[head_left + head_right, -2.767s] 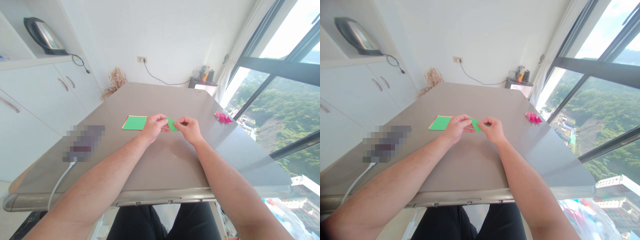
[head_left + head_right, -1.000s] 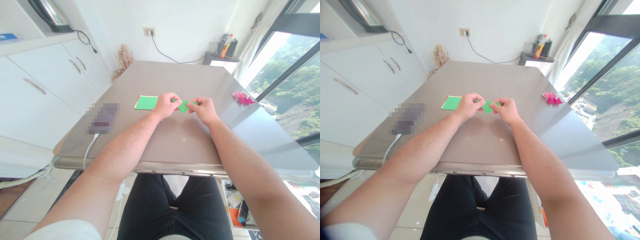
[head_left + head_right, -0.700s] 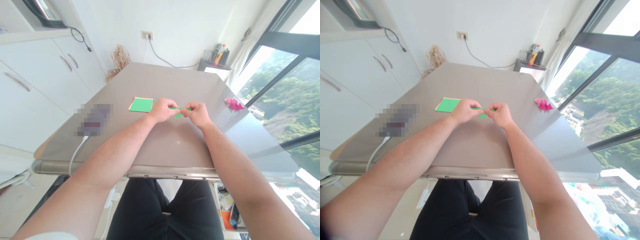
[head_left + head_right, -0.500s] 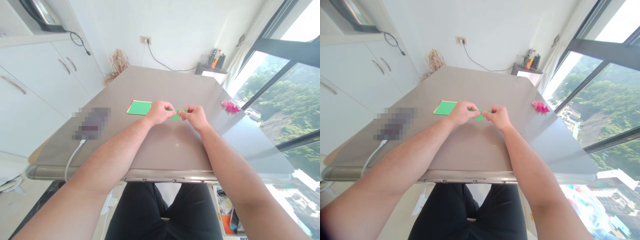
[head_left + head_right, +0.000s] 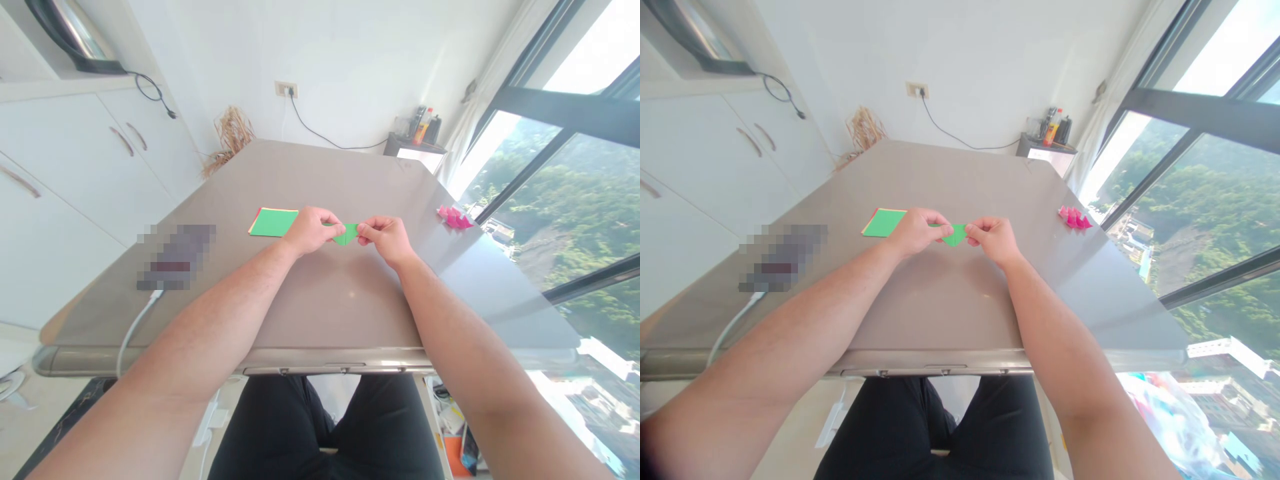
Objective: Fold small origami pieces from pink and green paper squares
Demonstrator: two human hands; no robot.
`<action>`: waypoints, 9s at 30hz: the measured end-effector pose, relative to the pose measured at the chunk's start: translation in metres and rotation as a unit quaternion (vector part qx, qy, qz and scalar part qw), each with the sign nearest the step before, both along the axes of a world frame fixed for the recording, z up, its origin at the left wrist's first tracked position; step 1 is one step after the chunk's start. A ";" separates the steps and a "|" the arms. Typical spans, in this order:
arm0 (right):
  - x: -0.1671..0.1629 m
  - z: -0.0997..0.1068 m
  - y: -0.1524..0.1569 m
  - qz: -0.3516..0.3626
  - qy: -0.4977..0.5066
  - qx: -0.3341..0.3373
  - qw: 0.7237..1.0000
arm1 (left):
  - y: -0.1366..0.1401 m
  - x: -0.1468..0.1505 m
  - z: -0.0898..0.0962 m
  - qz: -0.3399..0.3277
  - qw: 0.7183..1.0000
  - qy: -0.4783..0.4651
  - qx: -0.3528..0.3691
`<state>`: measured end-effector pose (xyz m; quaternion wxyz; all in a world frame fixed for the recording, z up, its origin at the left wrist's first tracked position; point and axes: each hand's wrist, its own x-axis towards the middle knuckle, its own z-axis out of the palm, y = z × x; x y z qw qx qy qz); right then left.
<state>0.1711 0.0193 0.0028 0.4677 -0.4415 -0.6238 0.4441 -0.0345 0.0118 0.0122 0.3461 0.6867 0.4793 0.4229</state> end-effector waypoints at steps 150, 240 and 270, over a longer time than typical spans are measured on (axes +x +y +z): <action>-0.005 0.008 -0.006 0.021 0.095 0.007 0.995 | -0.005 0.013 0.003 -0.026 0.949 -0.289 -0.121; -0.003 0.009 -0.008 -0.003 -0.045 0.023 0.999 | -0.010 0.013 0.005 0.013 1.000 -0.016 0.004; -0.007 0.007 -0.009 -0.014 -0.027 0.067 0.997 | -0.005 0.016 0.002 -0.019 0.965 -0.255 -0.051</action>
